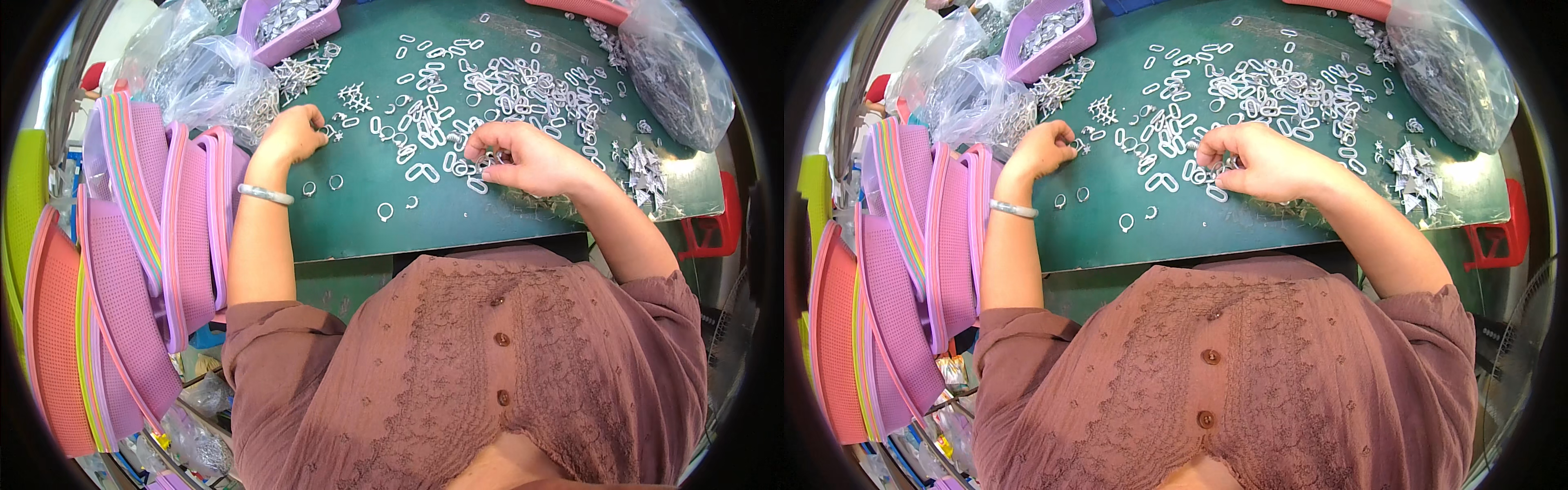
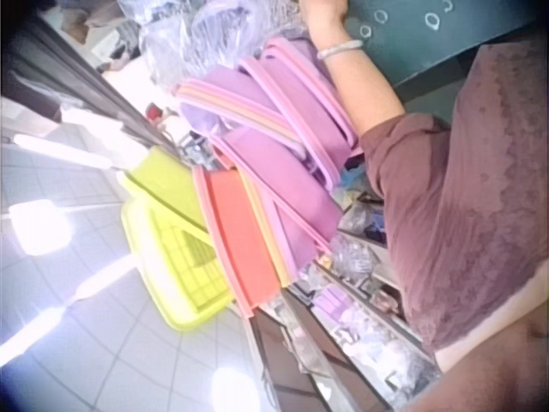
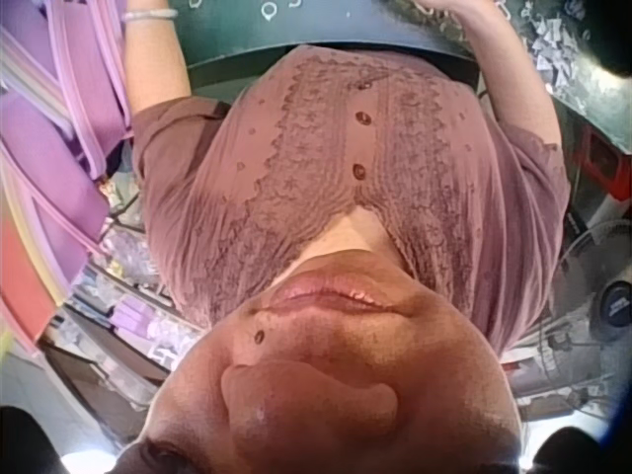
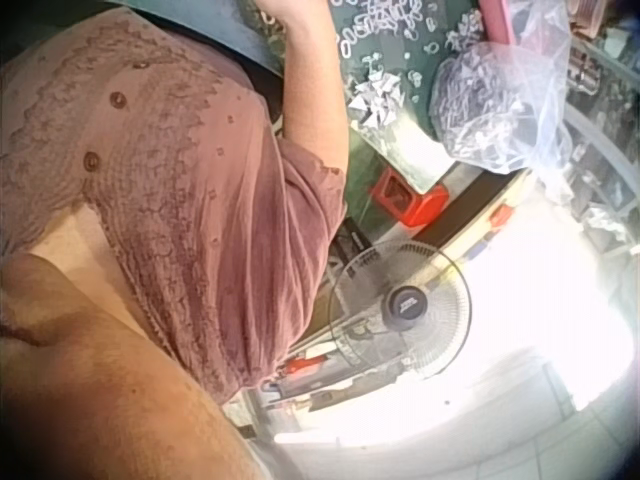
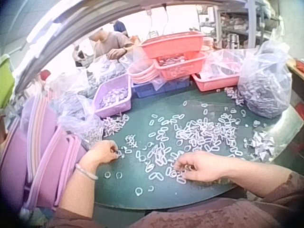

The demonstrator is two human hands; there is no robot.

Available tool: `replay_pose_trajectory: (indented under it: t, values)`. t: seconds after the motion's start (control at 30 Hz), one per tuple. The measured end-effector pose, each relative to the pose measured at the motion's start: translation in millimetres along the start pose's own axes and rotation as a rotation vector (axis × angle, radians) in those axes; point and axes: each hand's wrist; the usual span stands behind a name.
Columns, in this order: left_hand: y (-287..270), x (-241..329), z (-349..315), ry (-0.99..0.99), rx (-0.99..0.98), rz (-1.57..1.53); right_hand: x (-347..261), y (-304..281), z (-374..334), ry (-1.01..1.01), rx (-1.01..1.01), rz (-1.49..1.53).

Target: The person sorts small silver metal hardware pieces on a green table, picking up items and placing them into different piles or containers. They handle various shapes including rings, triangles, and links, occasionally transferring sorted items into a pink basket.

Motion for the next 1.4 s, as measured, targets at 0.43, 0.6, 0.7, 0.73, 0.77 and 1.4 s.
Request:
replay_pose_trajectory:
  t: [0.43, 0.6, 0.7, 0.73, 0.77, 1.4]
  values:
    - [11, 27, -40, 0.147, 0.027, -0.437, 16, 4, 0, -0.047, 0.047, 0.196]
    - [38, 81, -68, 0.150, -0.251, -1.107, 9, 6, 2, -0.051, 0.086, 0.276]
    - [56, 110, -73, 0.071, -0.358, -1.318, 8, 6, 3, -0.085, 0.111, 0.274]
    - [59, 117, -73, 0.042, -0.401, -1.403, 6, 5, 3, -0.080, 0.108, 0.271]
    - [61, 121, -70, 0.016, -0.469, -1.522, -3, 2, 1, -0.051, 0.087, 0.253]
    - [74, 139, -61, 0.110, -0.493, -2.352, -48, -24, 7, -0.168, 0.039, 0.163]
Point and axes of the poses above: each hand's wrist, its own z-axis towards the middle knuckle, its own y-axis out of the palm, x = y × z, and after that the axes turned 6 degrees about -z, right-handed
